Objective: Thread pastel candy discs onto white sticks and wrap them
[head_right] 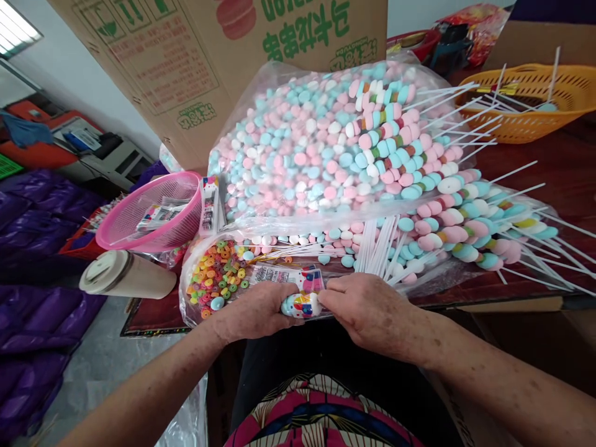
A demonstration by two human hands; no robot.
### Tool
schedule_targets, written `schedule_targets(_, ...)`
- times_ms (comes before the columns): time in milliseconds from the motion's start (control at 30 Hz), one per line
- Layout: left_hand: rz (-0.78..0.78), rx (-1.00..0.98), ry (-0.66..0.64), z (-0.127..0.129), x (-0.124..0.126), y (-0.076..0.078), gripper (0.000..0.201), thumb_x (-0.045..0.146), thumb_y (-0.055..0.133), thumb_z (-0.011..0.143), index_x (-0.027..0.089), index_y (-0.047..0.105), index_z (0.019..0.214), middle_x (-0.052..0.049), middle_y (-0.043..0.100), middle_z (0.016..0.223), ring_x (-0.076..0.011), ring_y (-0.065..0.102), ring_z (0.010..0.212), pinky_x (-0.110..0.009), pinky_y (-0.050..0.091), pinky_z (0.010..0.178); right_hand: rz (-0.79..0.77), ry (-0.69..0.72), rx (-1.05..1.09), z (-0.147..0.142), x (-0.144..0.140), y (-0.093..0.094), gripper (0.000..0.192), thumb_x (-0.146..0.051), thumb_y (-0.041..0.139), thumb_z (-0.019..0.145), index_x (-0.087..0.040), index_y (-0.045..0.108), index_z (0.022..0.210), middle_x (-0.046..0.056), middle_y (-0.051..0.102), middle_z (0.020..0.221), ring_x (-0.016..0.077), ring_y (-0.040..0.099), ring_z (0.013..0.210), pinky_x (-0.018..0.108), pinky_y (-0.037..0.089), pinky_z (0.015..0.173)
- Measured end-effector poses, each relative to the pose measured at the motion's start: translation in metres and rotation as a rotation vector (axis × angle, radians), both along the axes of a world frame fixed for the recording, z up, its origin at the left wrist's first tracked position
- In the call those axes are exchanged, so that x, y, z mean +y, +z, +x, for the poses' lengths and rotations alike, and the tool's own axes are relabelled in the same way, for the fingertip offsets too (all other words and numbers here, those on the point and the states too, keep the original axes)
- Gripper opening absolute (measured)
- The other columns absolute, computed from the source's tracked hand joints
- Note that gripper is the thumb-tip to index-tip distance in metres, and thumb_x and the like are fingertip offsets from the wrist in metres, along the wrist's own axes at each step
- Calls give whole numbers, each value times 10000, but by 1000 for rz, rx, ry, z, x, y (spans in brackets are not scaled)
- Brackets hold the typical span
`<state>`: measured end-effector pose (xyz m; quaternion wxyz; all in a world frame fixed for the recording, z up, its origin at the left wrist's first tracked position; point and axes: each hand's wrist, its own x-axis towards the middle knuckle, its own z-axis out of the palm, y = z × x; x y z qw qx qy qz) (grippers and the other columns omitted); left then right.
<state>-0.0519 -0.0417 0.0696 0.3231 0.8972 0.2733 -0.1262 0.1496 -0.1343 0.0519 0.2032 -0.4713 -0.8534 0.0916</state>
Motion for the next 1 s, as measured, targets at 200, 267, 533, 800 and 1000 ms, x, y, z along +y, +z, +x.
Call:
schedule_targets(200,-193,-158,100,-5,3,4,385,438,673,710,190,596,994,7,641,882,-168,573,804,-232,417,700,135,-55,-41,16,7,15,265,-166,399,885,-154,609,724,56,588,681,165,510,672,300,330,656)
schedule_targets(267,-237,-195,97,-7,4,4,364,420,662,725,186,603,998,13,637,879,-158,567,806,-227,416,709,89,-7,6,17,7,19,275,-143,380,888,-156,605,731,47,586,672,155,507,662,294,330,666)
schedule_targets(533,-335,-210,119,7,-7,-5,389,383,688,697,177,605,1016,11,631,849,-149,564,772,-237,433,701,-220,40,106,-1,21,17,306,-220,365,908,-156,551,674,21,559,640,136,490,637,272,334,645)
schedule_targets(800,-159,-218,64,-23,4,3,365,217,522,786,190,512,1149,-42,615,1015,-176,551,872,-284,428,791,-299,10,176,22,23,24,334,-301,357,923,-177,540,674,-4,526,606,119,470,591,235,324,571)
schedule_targets(1000,-705,-108,33,-27,16,2,352,308,703,635,148,546,906,51,430,649,-94,403,590,-195,328,513,-191,61,200,27,21,27,335,-349,376,929,-194,584,716,7,548,608,134,497,606,254,345,609)
